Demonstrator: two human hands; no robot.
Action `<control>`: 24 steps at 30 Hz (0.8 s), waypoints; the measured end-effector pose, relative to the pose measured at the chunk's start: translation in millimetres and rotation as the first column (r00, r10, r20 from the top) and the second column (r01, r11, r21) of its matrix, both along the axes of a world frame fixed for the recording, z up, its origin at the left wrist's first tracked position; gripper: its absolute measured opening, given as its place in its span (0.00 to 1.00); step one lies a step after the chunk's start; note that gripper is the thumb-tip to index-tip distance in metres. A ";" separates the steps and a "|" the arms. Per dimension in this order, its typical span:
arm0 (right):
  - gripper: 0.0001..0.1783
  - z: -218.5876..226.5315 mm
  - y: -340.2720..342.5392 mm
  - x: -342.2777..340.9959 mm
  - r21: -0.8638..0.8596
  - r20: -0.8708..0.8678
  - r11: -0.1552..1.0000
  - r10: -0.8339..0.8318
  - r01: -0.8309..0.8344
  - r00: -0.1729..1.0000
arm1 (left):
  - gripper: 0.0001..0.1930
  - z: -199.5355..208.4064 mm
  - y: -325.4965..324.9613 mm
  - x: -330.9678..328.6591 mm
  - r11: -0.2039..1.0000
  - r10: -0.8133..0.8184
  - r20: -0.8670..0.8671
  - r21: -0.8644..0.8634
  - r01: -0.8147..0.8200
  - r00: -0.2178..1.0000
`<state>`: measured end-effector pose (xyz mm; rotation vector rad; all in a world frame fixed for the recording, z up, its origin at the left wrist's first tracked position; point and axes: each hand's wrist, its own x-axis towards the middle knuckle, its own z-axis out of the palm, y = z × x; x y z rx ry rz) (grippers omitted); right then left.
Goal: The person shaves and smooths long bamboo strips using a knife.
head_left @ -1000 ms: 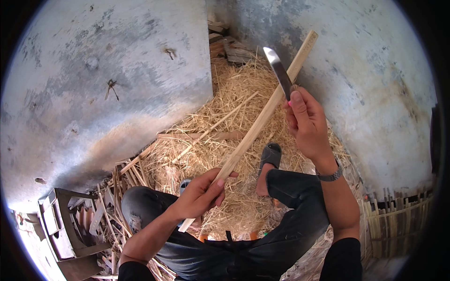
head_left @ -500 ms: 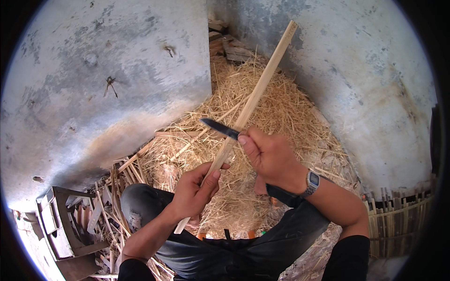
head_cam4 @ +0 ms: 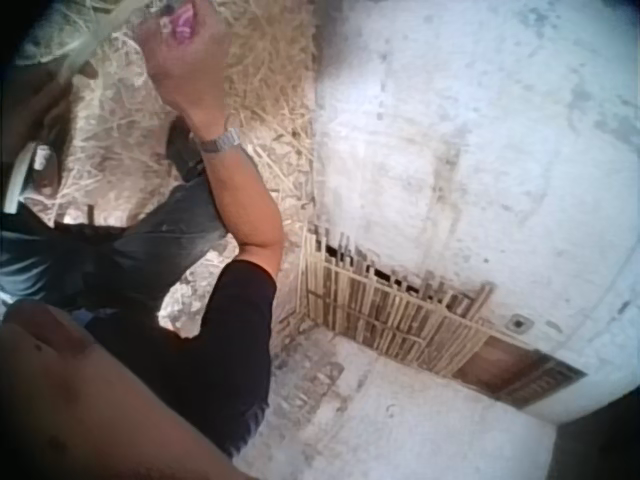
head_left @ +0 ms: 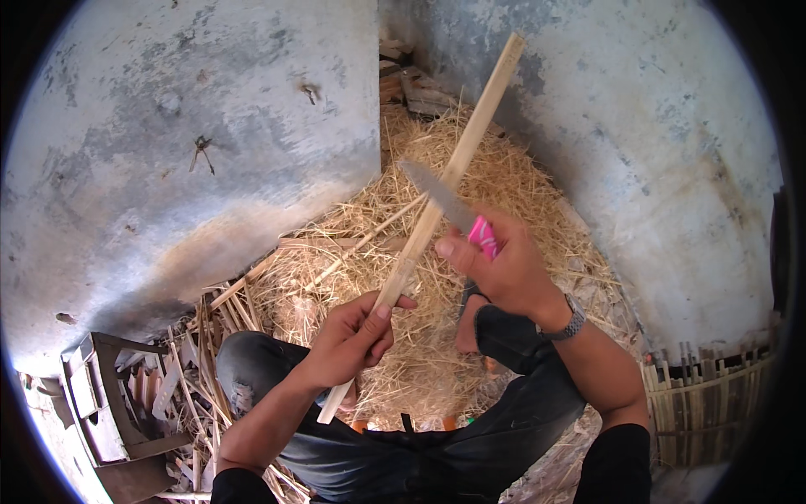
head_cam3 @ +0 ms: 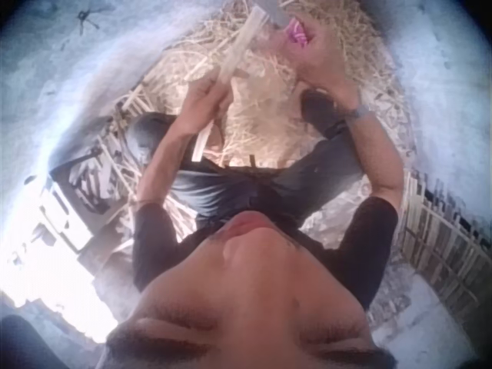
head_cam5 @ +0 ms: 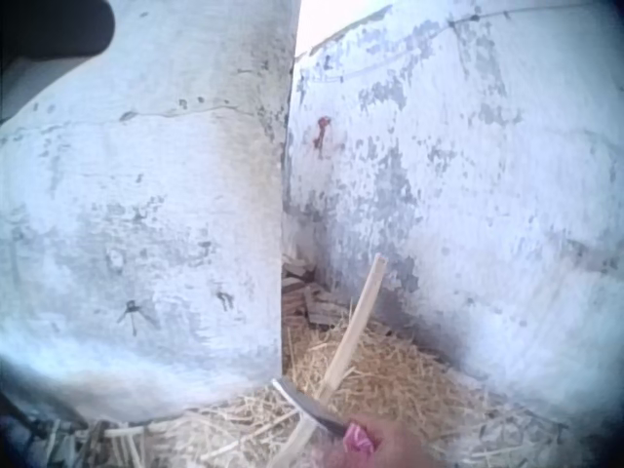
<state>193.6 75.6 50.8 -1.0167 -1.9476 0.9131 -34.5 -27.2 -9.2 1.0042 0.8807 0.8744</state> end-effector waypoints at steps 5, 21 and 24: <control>0.16 3.8 18.6 9.8 -0.063 -0.068 0.992 -0.111 0.107 0.991 | 0.20 -12.8 -3.2 7.7 0.992 -0.078 -0.066 0.090 0.084 0.995; 0.11 20.1 44.9 58.1 -0.221 -0.628 0.943 -0.333 0.249 0.704 | 0.15 -11.4 7.3 -20.4 0.985 -0.084 -0.404 0.105 0.138 0.911; 0.10 19.2 46.2 61.0 -0.216 -0.619 0.940 -0.341 0.265 0.707 | 0.14 -13.4 9.8 -16.9 0.970 -0.039 -0.518 0.185 0.156 0.855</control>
